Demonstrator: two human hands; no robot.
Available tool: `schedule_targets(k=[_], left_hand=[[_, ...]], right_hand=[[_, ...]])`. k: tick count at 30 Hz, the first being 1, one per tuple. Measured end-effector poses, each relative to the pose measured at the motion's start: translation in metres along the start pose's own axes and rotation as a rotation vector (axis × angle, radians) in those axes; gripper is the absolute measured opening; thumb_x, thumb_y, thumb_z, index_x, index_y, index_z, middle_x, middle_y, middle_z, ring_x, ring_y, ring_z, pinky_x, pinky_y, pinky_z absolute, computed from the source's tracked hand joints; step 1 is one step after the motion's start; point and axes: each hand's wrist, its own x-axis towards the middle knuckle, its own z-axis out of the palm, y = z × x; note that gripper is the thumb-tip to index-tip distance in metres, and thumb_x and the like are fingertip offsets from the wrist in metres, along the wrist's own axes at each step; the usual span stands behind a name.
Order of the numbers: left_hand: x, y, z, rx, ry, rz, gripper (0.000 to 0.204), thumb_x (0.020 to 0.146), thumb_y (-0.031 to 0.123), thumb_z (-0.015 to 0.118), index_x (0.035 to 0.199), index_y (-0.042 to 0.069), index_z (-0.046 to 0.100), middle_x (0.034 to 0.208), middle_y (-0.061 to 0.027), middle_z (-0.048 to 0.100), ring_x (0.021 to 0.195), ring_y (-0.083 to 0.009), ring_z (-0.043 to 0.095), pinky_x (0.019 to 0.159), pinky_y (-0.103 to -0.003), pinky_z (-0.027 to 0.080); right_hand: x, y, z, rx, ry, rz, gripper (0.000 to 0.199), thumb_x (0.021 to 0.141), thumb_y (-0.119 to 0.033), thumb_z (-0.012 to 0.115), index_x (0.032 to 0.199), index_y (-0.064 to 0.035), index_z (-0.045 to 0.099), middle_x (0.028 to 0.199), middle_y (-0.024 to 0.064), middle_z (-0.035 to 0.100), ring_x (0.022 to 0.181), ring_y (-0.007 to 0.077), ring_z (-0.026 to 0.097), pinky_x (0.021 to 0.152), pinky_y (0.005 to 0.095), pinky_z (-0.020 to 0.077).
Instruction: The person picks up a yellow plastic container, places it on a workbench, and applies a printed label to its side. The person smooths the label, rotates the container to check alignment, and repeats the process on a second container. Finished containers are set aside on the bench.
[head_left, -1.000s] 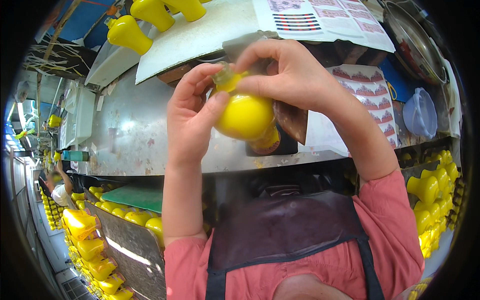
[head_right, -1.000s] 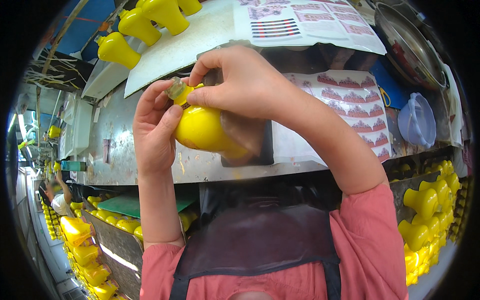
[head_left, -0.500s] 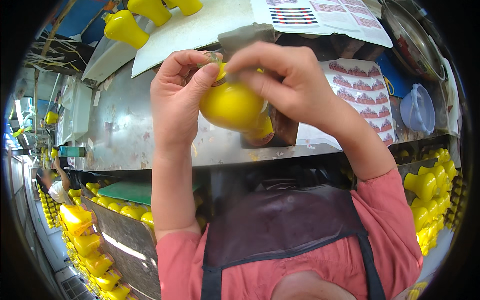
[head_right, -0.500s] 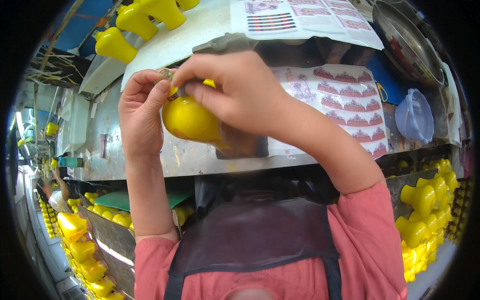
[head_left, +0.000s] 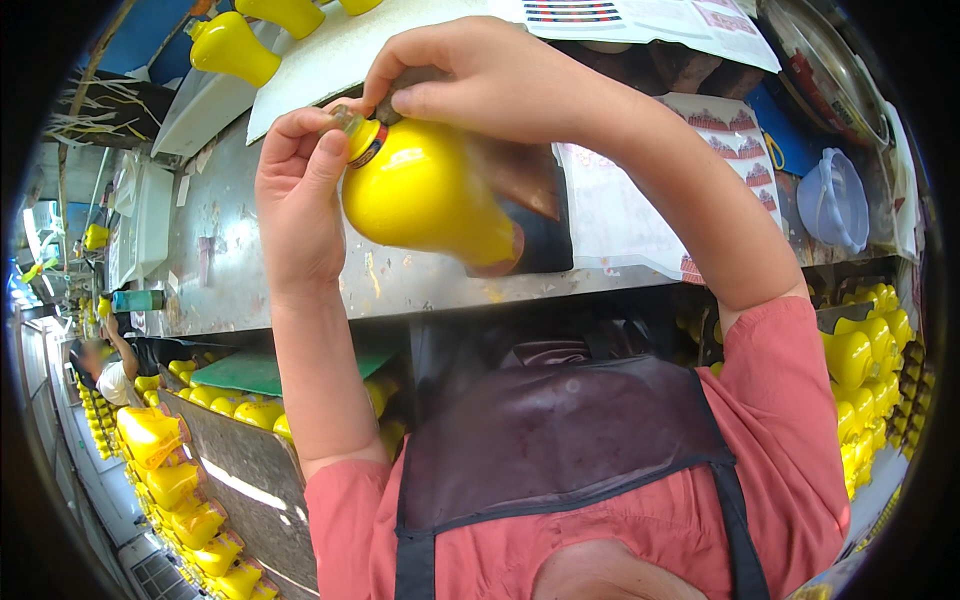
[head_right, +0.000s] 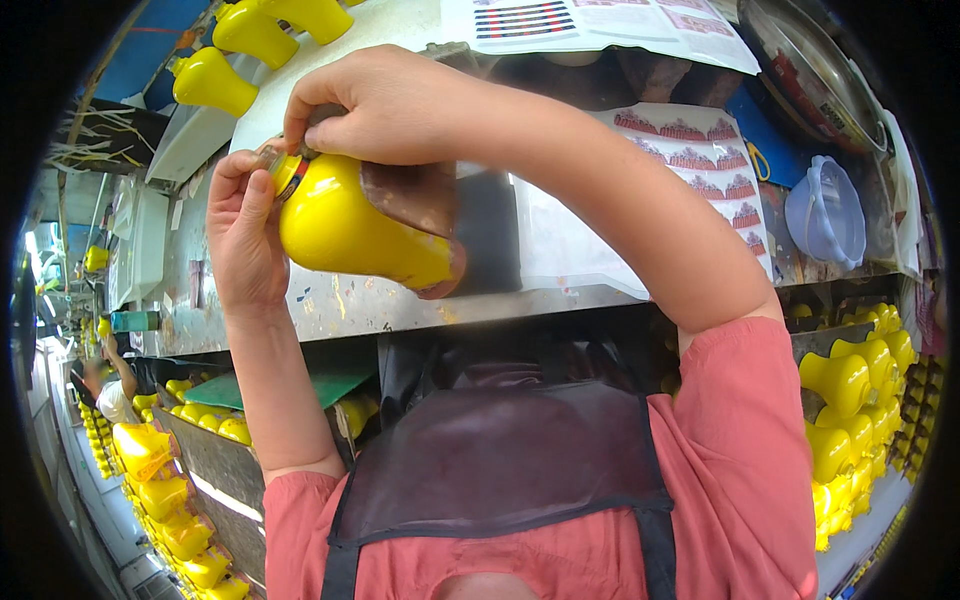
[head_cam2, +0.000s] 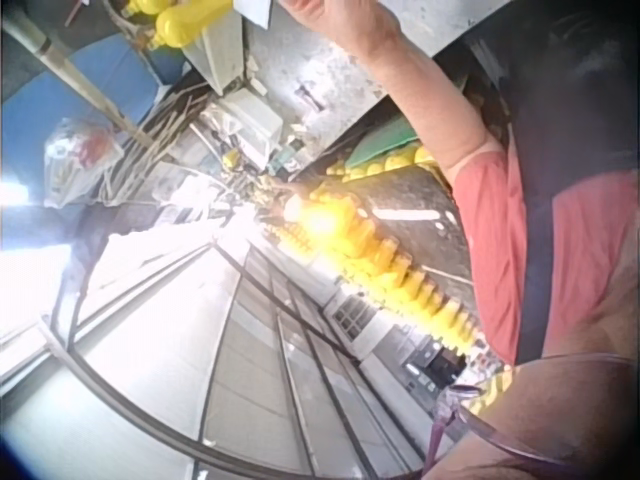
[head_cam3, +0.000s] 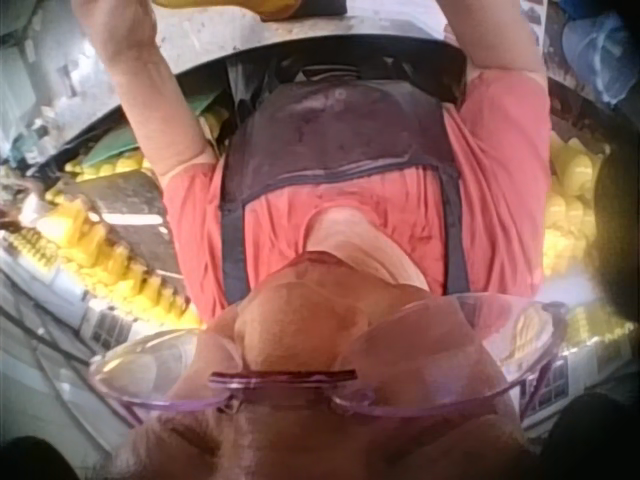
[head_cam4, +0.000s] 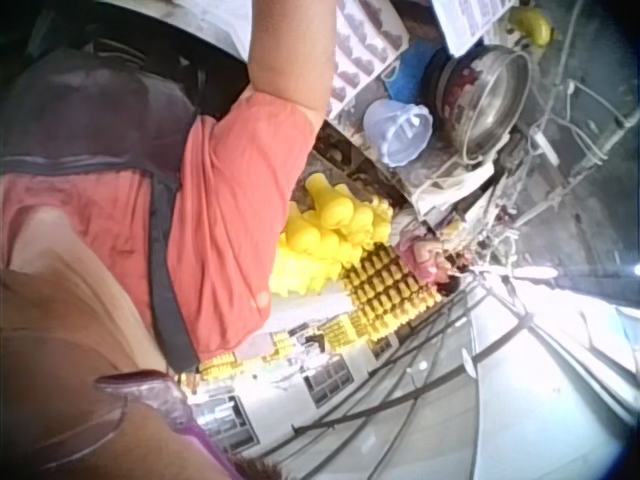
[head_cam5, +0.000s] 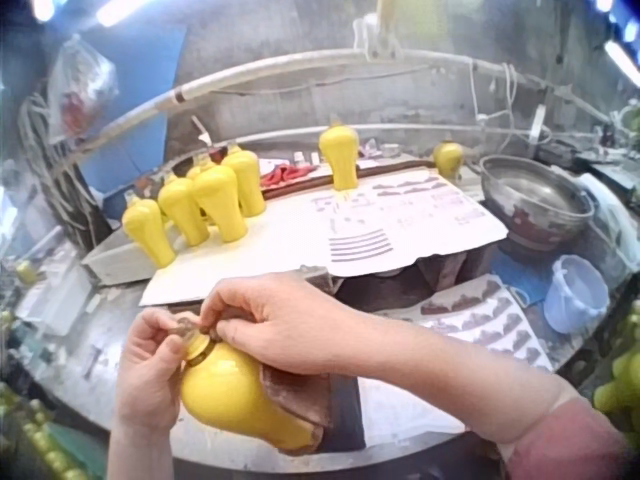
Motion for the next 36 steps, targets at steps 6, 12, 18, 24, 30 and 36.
schedule_targets(k=[6, 12, 18, 24, 30, 36], left_hand=[[-0.006, -0.007, -0.013, -0.103, -0.018, 0.035, 0.014, 0.101, 0.010, 0.063, 0.114, 0.006, 0.061, 0.127, -0.0154, 0.064, 0.116, -0.0238, 0.063, 0.105, -0.037, 0.051], [-0.006, -0.004, -0.013, -0.106, 0.006, 0.014, 0.013, 0.101, 0.007, 0.062, 0.114, 0.005, 0.060, 0.126, -0.0162, 0.065, 0.114, -0.0239, 0.064, 0.104, -0.037, 0.051], [-0.003, 0.000, 0.004, 0.074, 0.040, 0.042, 0.011, 0.099, 0.003, 0.062, 0.110, 0.004, 0.061, 0.118, -0.0133, 0.071, 0.106, -0.0181, 0.067, 0.097, -0.033, 0.054], [-0.035, 0.027, 0.032, 0.512, 0.027, 0.166, 0.014, 0.086, -0.001, 0.076, 0.097, 0.002, 0.067, 0.108, -0.0085, 0.073, 0.102, -0.0153, 0.067, 0.092, -0.030, 0.055], [-0.089, 0.072, 0.056, 0.726, 0.281, 0.397, 0.018, 0.079, 0.000, 0.082, 0.090, 0.003, 0.068, 0.100, -0.0103, 0.072, 0.102, -0.0205, 0.070, 0.092, -0.033, 0.053], [-0.149, 0.178, 0.038, 0.791, 0.678, 0.541, 0.013, 0.085, -0.004, 0.077, 0.092, 0.002, 0.068, 0.099, -0.0134, 0.073, 0.097, -0.0193, 0.070, 0.084, -0.032, 0.058]], right_hand=[[0.009, -0.006, 0.004, 0.038, -0.133, 0.066, 0.021, 0.093, -0.015, 0.059, 0.111, -0.0051, 0.066, 0.101, 0.0084, 0.070, 0.093, 0.0170, 0.064, 0.088, 0.0301, 0.0501], [-0.005, -0.014, 0.003, -0.106, -0.001, -0.116, 0.019, 0.090, -0.014, 0.060, 0.104, -0.0034, 0.069, 0.094, 0.0096, 0.072, 0.088, 0.0218, 0.070, 0.082, 0.0321, 0.0535], [-0.007, 0.001, -0.003, -0.033, -0.003, -0.098, 0.021, 0.093, -0.017, 0.060, 0.108, -0.0033, 0.067, 0.099, 0.0079, 0.070, 0.091, 0.0166, 0.066, 0.085, 0.0301, 0.0526], [-0.024, -0.016, -0.015, 0.221, -0.129, -0.009, 0.019, 0.092, -0.015, 0.062, 0.108, -0.0035, 0.063, 0.104, 0.0050, 0.063, 0.092, 0.0117, 0.060, 0.080, 0.0279, 0.0505], [-0.028, -0.046, -0.021, 0.374, -0.039, 0.264, 0.012, 0.093, -0.009, 0.060, 0.103, -0.0053, 0.064, 0.092, -0.0003, 0.063, 0.067, 0.0013, 0.049, 0.059, 0.0187, 0.0368], [-0.007, -0.041, -0.011, 0.547, -0.008, 0.135, 0.013, 0.098, -0.014, 0.060, 0.107, -0.0048, 0.064, 0.072, -0.0047, 0.057, 0.044, -0.0004, 0.039, 0.042, 0.0178, 0.0259]])
